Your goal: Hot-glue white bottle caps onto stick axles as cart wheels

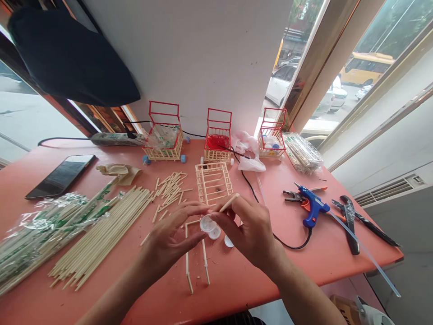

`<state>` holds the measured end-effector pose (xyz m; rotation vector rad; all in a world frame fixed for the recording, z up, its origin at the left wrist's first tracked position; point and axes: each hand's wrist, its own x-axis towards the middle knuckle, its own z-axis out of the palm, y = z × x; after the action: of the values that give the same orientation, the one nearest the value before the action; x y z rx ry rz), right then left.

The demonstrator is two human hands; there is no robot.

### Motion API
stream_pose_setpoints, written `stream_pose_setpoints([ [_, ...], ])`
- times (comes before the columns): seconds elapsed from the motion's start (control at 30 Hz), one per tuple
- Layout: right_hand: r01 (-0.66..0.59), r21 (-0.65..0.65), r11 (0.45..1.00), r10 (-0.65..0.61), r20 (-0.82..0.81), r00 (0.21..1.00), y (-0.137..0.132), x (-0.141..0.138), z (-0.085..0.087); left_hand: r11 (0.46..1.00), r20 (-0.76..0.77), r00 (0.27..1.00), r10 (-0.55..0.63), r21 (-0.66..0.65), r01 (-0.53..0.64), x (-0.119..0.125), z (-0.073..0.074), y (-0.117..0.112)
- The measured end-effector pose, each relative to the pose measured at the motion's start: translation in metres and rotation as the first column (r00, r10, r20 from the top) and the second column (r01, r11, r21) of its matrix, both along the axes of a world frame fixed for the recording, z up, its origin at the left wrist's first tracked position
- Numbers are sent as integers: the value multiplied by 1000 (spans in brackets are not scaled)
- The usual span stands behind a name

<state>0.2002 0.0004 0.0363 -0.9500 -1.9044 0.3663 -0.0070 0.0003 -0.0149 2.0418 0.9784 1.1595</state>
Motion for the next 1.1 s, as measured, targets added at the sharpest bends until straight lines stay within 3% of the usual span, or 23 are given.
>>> stream_pose_setpoints([
  [0.3,-14,12,1000,14,-17,1000,-1,0,0,999,95,995,5,-49,0,0,4,1],
  [1.1,-11,15,1000,11,20,1000,-3,1,1,995,144,989,-20,-91,34,0,3,2],
])
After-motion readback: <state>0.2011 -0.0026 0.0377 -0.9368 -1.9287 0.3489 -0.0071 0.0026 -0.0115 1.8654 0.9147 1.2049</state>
